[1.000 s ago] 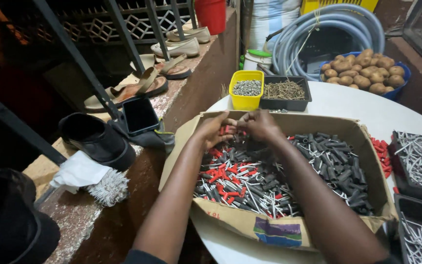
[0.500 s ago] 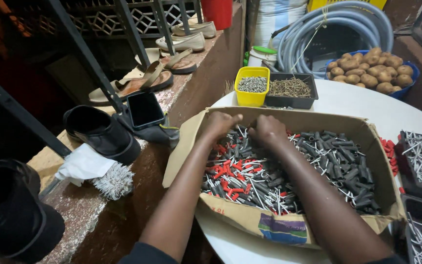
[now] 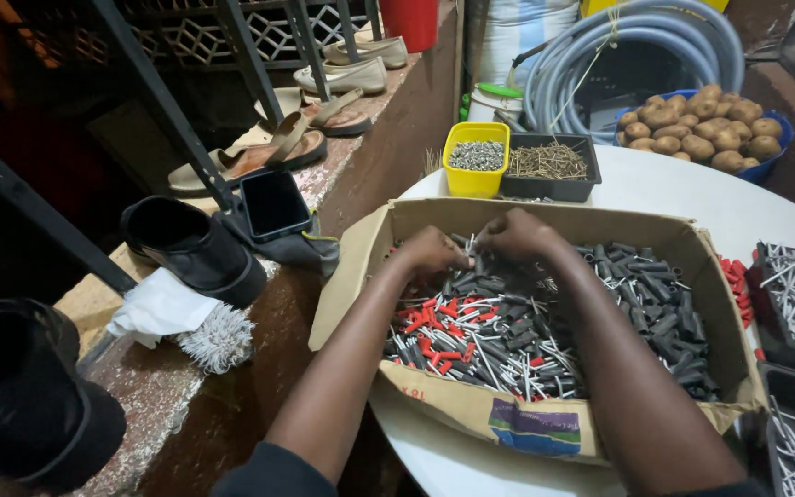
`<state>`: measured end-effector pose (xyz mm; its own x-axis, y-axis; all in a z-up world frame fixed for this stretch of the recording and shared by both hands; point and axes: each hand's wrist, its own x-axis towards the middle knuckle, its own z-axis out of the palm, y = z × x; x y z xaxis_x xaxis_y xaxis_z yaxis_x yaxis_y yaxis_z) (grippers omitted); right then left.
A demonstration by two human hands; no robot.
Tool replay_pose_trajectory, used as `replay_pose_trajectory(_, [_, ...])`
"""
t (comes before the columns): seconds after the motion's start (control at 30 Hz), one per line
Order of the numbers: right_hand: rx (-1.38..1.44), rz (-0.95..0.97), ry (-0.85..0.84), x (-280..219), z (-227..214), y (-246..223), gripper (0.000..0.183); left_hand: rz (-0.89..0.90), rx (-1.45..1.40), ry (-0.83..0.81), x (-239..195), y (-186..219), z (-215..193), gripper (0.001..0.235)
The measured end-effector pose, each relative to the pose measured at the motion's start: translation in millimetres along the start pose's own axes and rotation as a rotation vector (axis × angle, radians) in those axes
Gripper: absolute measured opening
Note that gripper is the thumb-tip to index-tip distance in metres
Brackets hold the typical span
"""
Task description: The person sorts a mixture of red and black plastic fasteners from a cardboard box. They separate the red plastic caps from the metal nails and place the caps into a black tray on the table.
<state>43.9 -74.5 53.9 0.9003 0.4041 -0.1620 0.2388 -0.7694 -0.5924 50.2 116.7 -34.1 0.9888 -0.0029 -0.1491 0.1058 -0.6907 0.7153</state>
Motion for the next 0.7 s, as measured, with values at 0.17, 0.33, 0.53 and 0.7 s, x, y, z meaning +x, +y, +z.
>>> replay_pose_trajectory(0.17, [0.259,-0.039,0.102,3,-10,14,0.032,0.144,-0.218,0.015,-33,28,-20,0.021])
replay_pose_trajectory(0.33, [0.362,-0.080,0.056,-20,-19,-8,0.033,0.157,-0.408,0.030,-52,50,-32,0.023])
replay_pose_trajectory(0.53, [0.427,-0.140,0.061,-14,-6,-2,0.028,0.191,-0.539,0.081,-30,41,-25,0.024])
replay_pose_trajectory(0.7, [0.861,-0.132,0.166,-59,-18,-34,0.031,0.166,-0.592,0.100,-75,76,-37,0.017])
